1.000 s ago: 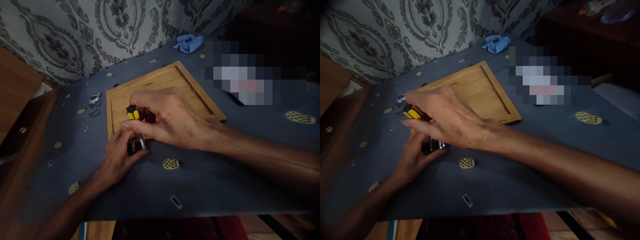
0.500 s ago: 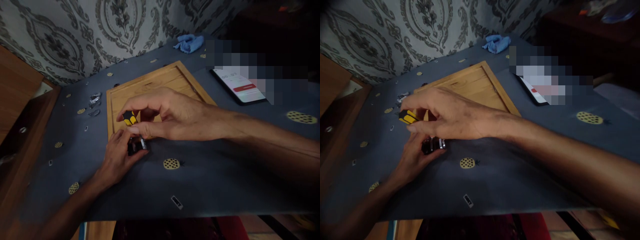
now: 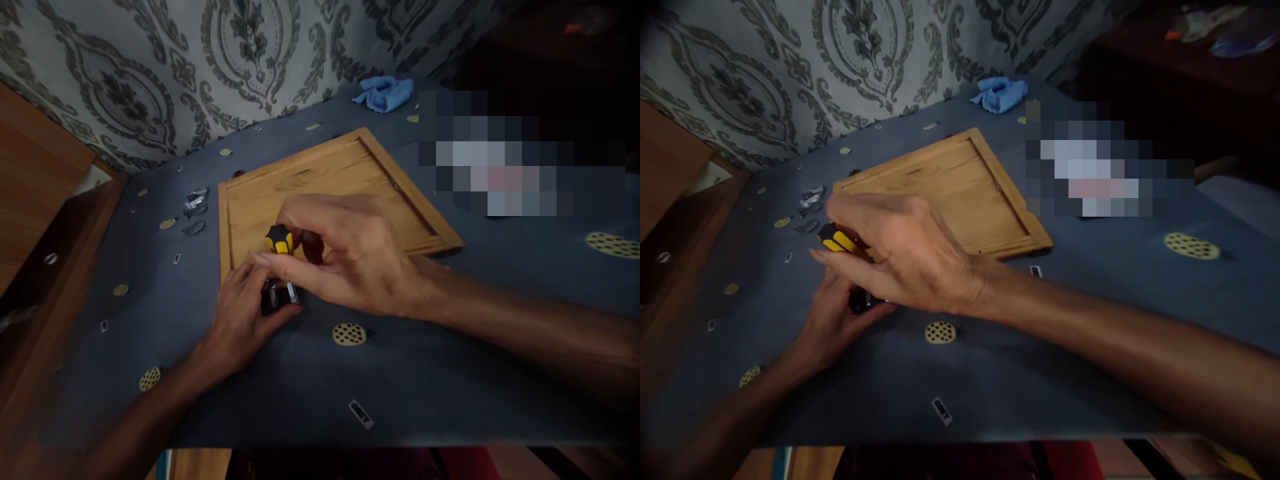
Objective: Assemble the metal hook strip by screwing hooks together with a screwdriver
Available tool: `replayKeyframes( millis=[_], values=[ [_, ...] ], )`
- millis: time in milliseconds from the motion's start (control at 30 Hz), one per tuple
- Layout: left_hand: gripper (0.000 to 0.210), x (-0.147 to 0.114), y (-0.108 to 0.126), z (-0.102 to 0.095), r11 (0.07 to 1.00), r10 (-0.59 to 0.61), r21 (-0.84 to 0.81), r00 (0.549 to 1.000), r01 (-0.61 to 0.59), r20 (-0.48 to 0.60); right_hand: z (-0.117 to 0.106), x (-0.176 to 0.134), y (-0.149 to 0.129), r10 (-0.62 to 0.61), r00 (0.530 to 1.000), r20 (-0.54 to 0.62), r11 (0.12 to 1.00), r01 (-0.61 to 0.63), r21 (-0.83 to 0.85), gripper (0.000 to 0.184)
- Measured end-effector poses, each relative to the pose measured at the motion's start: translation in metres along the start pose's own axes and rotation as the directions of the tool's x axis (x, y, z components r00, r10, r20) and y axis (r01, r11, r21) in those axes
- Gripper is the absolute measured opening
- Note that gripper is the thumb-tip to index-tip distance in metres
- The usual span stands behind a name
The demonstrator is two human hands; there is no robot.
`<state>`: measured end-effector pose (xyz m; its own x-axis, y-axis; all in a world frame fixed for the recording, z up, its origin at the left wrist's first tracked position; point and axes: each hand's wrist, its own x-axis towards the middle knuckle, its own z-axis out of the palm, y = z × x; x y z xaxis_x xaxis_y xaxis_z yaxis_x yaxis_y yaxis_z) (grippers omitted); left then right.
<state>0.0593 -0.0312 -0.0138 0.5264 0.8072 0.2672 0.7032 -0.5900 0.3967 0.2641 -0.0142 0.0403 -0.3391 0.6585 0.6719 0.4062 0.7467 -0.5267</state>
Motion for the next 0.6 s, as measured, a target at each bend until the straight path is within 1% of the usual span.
replayKeyframes(
  millis=[100, 167, 200, 333, 433, 467, 500, 600],
  values=[
    [0.035, -0.001, -0.002, 0.001, 1.000, 0.009, -0.010, 1.000, -0.009, -0.009, 0.002, -0.001, 0.002, -0.085, 0.996, -0.011, 0.995, 0.085, -0.055, 0.032],
    [0.033, -0.002, -0.003, 0.002, 1.000, 0.012, -0.027, 1.000, -0.012, -0.010, 0.002, -0.002, 0.003, -0.148, 0.989, -0.012, 0.987, 0.147, -0.064, 0.029],
    [0.032, -0.002, -0.003, 0.003, 0.999, 0.017, -0.031, 1.000, -0.017, -0.009, 0.002, -0.001, 0.003, -0.158, 0.987, -0.005, 0.986, 0.157, -0.057, 0.028],
    [0.033, -0.003, -0.004, 0.004, 1.000, 0.017, 0.007, 0.999, -0.017, -0.029, -0.001, 0.001, 0.002, -0.091, 0.994, 0.064, 0.995, 0.088, 0.044, 0.026],
    [0.039, -0.003, -0.004, 0.004, 0.999, 0.021, 0.033, 0.999, -0.019, -0.048, -0.007, 0.005, 0.001, -0.040, 0.989, 0.144, 0.995, 0.025, 0.100, 0.013],
    [0.039, -0.002, -0.004, 0.004, 0.999, 0.024, 0.037, 0.999, -0.022, -0.048, -0.009, 0.007, 0.001, -0.028, 0.982, 0.186, 0.994, 0.009, 0.105, 0.009],
    [0.038, -0.002, -0.003, 0.003, 0.999, 0.026, 0.041, 0.999, -0.024, -0.045, -0.012, 0.008, 0.001, -0.023, 0.973, 0.230, 0.994, -0.002, 0.108, 0.010],
    [0.032, -0.001, -0.002, 0.001, 0.999, 0.025, 0.045, 0.999, -0.024, -0.030, -0.022, 0.014, 0.000, -0.018, 0.928, 0.371, 0.992, -0.030, 0.125, 0.020]
  ],
)
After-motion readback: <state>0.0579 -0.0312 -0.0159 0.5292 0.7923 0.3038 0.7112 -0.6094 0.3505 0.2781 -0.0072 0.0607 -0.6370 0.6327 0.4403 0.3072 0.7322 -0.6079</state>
